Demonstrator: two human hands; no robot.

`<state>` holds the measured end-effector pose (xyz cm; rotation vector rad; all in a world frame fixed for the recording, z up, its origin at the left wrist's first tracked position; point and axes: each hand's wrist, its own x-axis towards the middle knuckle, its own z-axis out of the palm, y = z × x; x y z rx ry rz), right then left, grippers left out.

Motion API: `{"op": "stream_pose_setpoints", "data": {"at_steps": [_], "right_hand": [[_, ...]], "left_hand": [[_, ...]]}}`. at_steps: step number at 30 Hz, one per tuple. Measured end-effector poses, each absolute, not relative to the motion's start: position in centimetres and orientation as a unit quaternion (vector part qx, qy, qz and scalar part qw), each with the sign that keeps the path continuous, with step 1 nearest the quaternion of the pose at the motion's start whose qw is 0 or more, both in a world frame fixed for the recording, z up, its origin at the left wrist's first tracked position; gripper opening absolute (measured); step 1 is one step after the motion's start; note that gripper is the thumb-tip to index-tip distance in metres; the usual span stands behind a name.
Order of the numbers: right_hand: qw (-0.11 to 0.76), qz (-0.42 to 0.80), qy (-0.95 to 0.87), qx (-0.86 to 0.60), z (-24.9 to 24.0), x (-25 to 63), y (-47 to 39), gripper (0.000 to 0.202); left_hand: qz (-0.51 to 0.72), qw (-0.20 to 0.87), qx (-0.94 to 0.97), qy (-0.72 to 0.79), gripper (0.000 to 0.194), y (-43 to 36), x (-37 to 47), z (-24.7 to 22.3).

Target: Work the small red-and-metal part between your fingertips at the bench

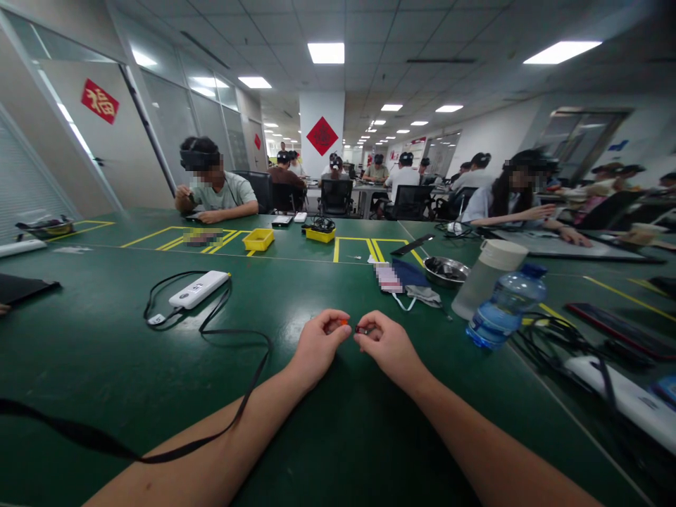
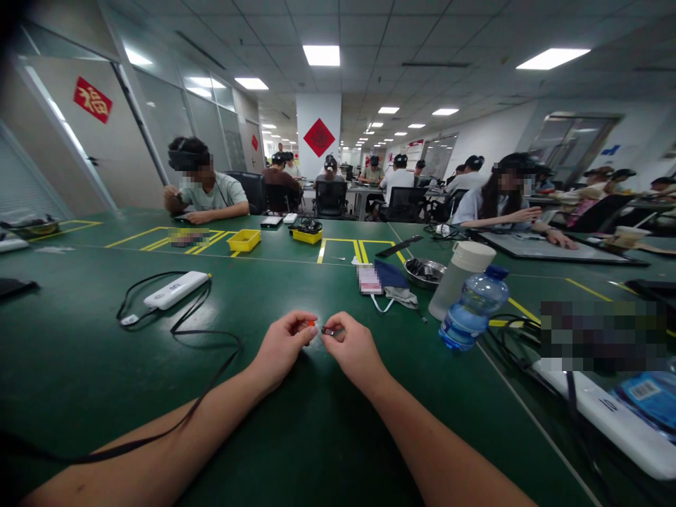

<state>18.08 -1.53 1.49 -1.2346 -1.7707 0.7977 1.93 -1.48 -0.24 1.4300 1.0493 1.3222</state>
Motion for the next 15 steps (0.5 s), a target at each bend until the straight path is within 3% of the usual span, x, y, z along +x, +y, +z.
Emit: {"op": "stream_pose_setpoints", "data": {"at_steps": [15], "right_hand": [[0.416,0.308,-0.716,-0.468,1.2,18.14,-1.54,0.019]], "left_hand": [[0.522,0.43,0.599,0.428,0.025,-1.75,2.0,-0.05]]}}
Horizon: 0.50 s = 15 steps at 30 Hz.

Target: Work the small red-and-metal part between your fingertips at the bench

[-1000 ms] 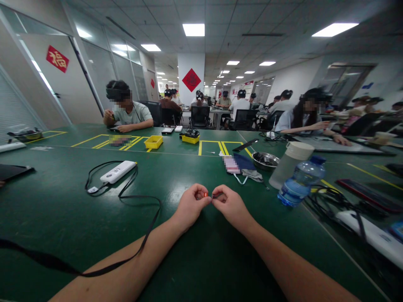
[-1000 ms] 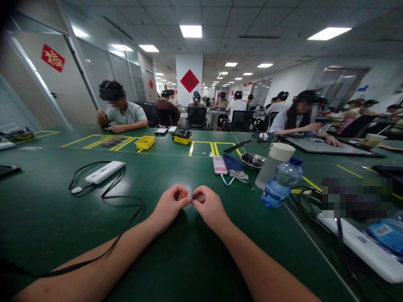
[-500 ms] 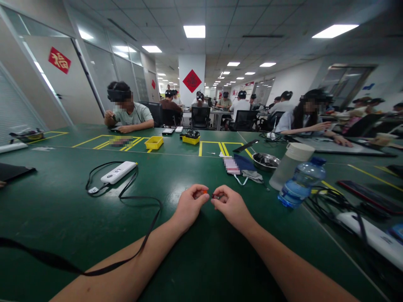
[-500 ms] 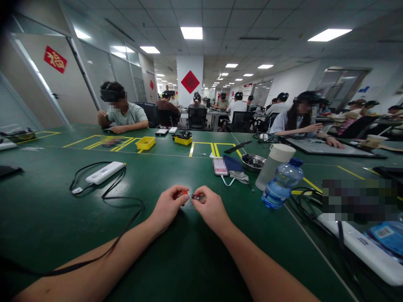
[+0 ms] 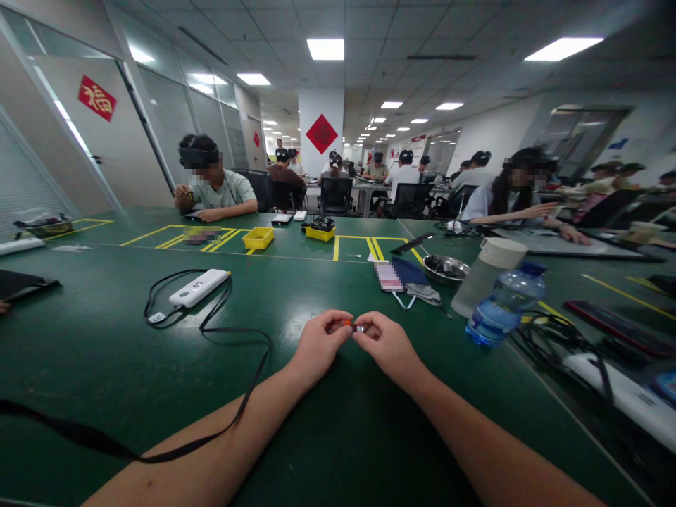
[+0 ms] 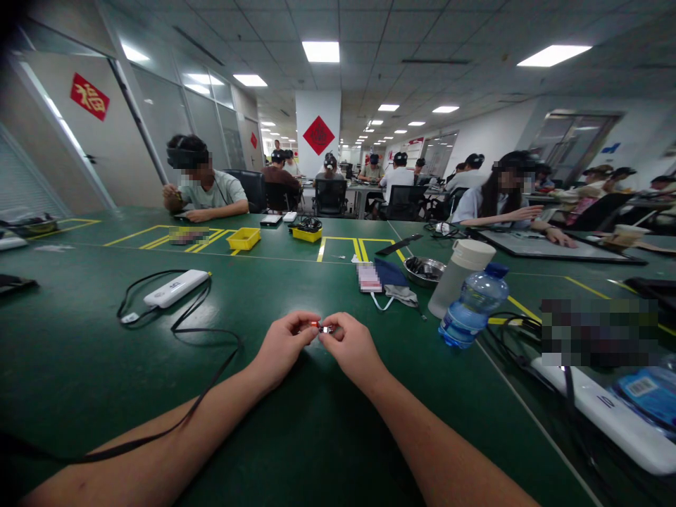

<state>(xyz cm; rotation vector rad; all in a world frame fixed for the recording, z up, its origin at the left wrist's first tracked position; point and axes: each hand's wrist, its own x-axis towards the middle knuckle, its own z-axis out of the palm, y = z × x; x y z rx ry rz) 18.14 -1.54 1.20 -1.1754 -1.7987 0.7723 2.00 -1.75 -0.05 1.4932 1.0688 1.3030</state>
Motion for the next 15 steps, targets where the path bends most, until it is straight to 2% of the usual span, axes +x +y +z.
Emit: {"op": "stream_pose_setpoints", "data": {"at_steps": [6,15], "right_hand": [[0.411,0.4,-0.69,-0.441,1.43,17.89,-1.83,0.024],[0.42,0.535,-0.595,-0.428,1.51,17.92,-1.68,0.03]], "left_hand": [[0.527,0.443,0.581,0.434,0.027,-1.94,1.97,0.44],[0.543,0.524,0.527,0.39,0.024,-2.06,2.13,0.74]]}}
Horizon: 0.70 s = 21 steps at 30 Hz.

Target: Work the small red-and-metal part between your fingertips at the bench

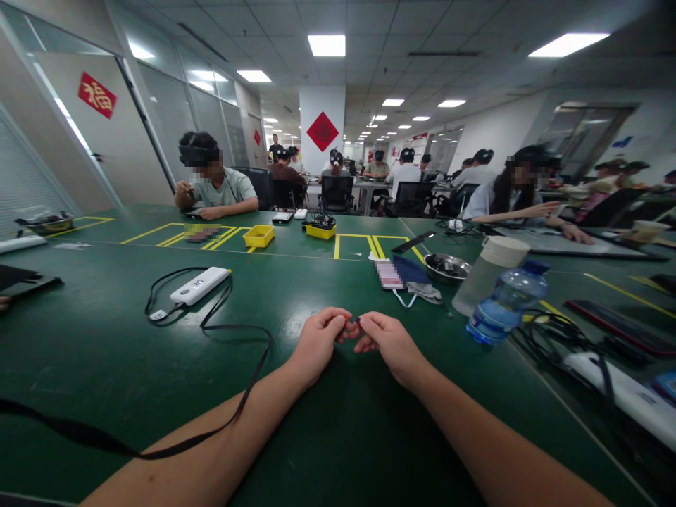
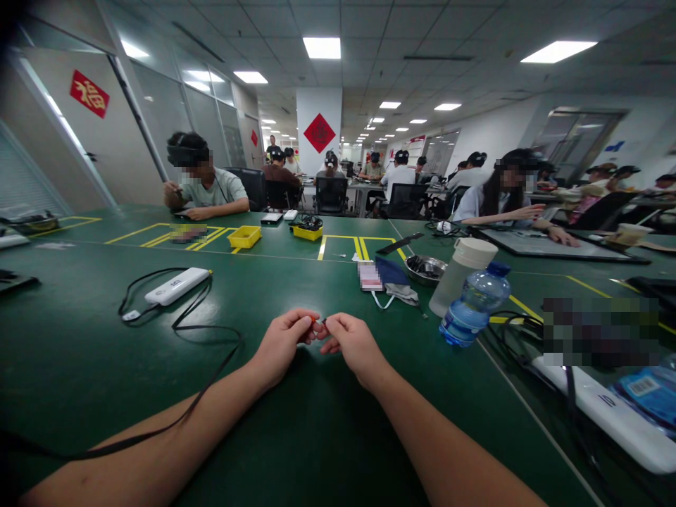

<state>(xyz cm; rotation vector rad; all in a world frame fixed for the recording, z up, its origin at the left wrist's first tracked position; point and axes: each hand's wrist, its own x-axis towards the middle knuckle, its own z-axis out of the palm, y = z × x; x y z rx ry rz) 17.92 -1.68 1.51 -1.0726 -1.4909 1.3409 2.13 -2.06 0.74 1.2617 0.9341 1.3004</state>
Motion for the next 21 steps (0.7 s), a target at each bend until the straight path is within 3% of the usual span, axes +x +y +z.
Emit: {"op": "stream_pose_setpoints", "data": {"at_steps": [21], "right_hand": [[0.444,0.701,-0.444,-0.339,1.72,18.42,-1.51,0.017]], "left_hand": [[0.549,0.615,0.444,0.35,0.017,-1.75,2.43,-0.13]]}}
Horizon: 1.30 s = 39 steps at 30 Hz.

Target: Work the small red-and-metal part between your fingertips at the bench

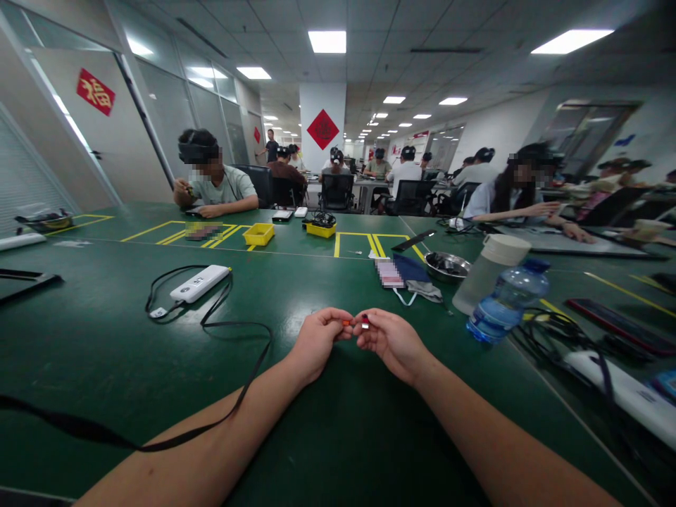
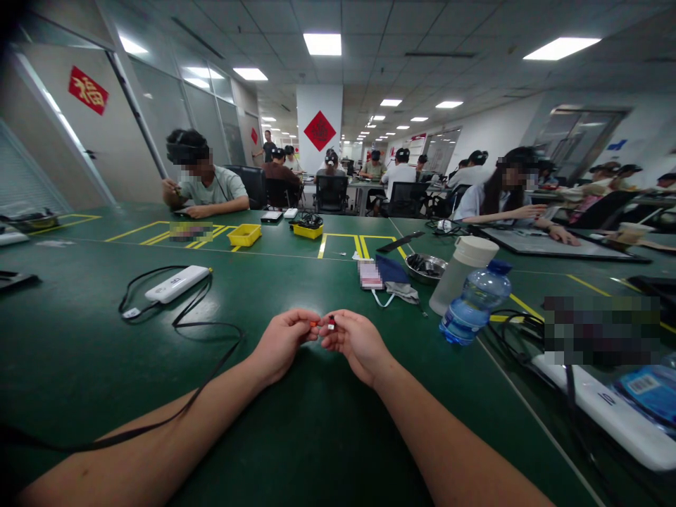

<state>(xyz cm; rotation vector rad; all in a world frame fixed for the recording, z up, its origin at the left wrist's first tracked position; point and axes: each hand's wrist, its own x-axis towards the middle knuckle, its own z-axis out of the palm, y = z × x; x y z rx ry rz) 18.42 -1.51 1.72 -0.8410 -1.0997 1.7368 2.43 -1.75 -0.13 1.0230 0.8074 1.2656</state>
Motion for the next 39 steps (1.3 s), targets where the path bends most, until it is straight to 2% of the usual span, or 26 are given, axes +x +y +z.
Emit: {"op": "stream_pose_setpoints", "data": {"at_steps": [6,11,21,30,39], "right_hand": [[0.434,0.697,-0.449,-0.354,1.7,18.3,-1.6,0.016],[0.425,0.691,-0.459,-0.362,1.7,18.3,-1.6,0.017],[0.434,0.687,-0.464,-0.352,1.4,18.1,-1.5,0.014],[0.471,0.642,-0.488,-0.357,0.2,17.9,-1.2,0.015],[0.509,0.561,-0.505,-0.414,-0.5,17.2,-1.6,0.021]], "left_hand": [[0.572,0.617,0.416,0.345,0.021,-1.8,2.4,0.3],[0.57,0.575,0.457,0.369,0.021,-1.9,2.3,0.3],[0.543,0.562,0.508,0.363,0.019,-1.6,2.4,-0.1],[0.516,0.545,0.544,0.376,0.017,-0.7,2.8,-0.7],[0.519,0.468,0.593,0.4,0.018,-0.9,3.0,-1.1]]}}
